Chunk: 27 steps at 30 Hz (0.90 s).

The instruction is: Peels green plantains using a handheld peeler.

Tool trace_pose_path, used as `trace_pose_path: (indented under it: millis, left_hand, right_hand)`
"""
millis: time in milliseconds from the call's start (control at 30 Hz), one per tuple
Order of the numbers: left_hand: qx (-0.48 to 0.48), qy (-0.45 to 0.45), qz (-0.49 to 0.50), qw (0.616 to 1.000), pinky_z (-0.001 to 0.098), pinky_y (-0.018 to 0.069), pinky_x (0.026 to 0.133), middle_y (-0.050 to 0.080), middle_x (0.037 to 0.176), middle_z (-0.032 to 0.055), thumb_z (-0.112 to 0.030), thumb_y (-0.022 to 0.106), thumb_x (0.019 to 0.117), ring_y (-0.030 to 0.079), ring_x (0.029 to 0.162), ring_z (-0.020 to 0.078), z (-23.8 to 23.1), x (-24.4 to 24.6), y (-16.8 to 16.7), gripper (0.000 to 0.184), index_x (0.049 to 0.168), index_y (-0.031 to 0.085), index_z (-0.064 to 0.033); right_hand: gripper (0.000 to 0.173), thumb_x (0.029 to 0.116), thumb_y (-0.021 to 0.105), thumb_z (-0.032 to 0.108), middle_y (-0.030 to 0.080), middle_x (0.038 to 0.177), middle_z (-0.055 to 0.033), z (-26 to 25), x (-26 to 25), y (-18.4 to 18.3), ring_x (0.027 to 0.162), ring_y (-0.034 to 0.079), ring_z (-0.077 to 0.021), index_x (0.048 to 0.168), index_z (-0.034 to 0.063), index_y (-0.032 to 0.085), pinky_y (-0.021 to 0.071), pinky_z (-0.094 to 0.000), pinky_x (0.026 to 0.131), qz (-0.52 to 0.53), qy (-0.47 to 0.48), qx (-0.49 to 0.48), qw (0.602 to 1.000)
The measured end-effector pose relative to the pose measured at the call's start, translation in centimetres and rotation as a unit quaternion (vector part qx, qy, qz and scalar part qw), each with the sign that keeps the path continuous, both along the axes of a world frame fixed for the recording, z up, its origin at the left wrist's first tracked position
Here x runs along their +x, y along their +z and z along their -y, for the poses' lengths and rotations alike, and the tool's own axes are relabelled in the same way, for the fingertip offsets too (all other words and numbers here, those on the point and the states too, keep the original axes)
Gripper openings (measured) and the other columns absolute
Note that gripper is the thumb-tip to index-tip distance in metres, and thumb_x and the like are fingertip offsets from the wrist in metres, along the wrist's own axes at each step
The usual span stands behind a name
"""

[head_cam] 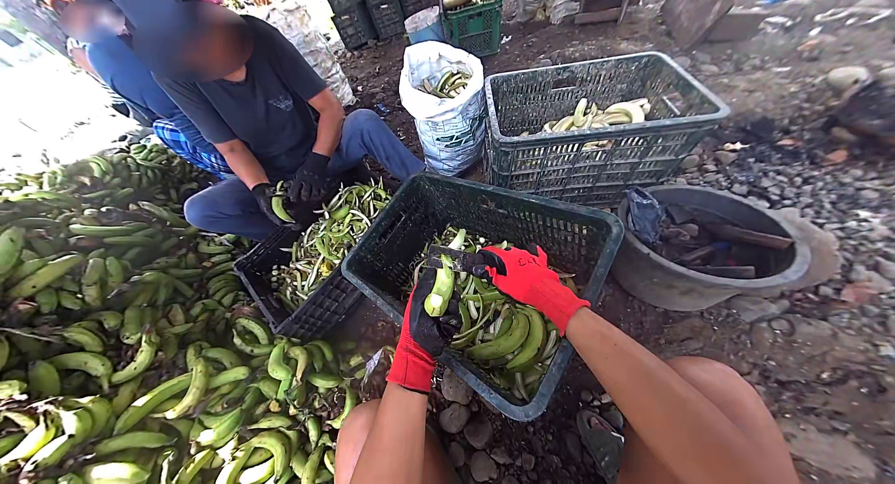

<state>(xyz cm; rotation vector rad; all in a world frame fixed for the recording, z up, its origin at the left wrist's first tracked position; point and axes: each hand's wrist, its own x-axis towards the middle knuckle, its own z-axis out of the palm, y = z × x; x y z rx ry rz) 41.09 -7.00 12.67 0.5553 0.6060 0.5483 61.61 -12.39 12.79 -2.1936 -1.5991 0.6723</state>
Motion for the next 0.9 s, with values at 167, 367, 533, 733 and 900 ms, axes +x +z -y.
trace_pose_path:
  millis: [167,367,533,733,900]
  left_hand:
    - [0.056,-0.005,0.012,0.998,0.0273,0.052,0.041,0.064,0.071,0.011,-0.047,0.021,0.1102,0.061,0.048,0.0168,0.0,-2.0,0.3,0.056,0.106,0.057,-0.0042]
    - [0.171,0.112,-0.056,0.977,0.0268,0.0559,0.047,0.065,0.075,0.0077,-0.041,0.031,0.111,0.065,0.056,0.0141,-1.4,-2.0,0.3,0.042,0.115,0.056,-0.0073]
    - [0.274,0.188,-0.112,0.937,0.028,0.0584,0.059,0.066,0.082,0.0067,-0.027,0.039,0.1105,0.065,0.066,0.0131,-1.9,-1.2,-0.1,0.032,0.12,0.059,-0.0046]
    - [0.278,0.192,-0.105,0.935,0.0284,0.0584,0.058,0.067,0.083,0.0067,-0.034,0.037,0.1112,0.066,0.066,0.0137,-1.8,-0.1,0.2,0.036,0.119,0.06,-0.0074]
    - [0.321,0.197,-0.13,0.917,0.0283,0.0599,0.066,0.068,0.089,0.0052,-0.025,0.037,0.1107,0.068,0.074,0.0124,-1.1,0.3,0.5,0.032,0.127,0.057,-0.0055]
  right_hand:
    - [0.047,0.1117,0.035,0.042,0.065,0.13,-0.0254,0.0,3.2,1.0,0.125,0.06,-0.045,0.141,0.0108,0.057,0.0435,-0.0693,0.099,-0.083,-0.082,-0.013,0.993]
    - [0.057,0.1122,0.033,0.043,0.062,0.129,-0.0299,0.7,1.6,1.3,0.123,0.06,-0.0441,0.137,-0.0009,0.058,0.0425,-0.0648,0.104,-0.171,-0.069,-0.017,0.983]
    - [0.043,0.1106,0.043,0.039,0.059,0.082,-0.0106,1.3,0.1,-3.2,0.069,0.058,-0.0182,0.114,0.0004,0.062,0.0523,-0.0379,0.065,-0.214,0.012,0.027,0.976]
    - [0.039,0.1108,0.042,0.036,0.055,0.076,-0.0057,2.8,0.4,-2.1,0.063,0.054,-0.0125,0.114,0.003,0.063,0.0501,-0.032,0.063,-0.266,0.035,0.024,0.963]
    - [0.042,0.1104,0.044,0.038,0.069,0.108,-0.0189,4.5,0.1,2.2,0.102,0.067,-0.0305,0.124,0.0044,0.066,0.0515,-0.052,0.092,-0.145,0.029,-0.029,0.989]
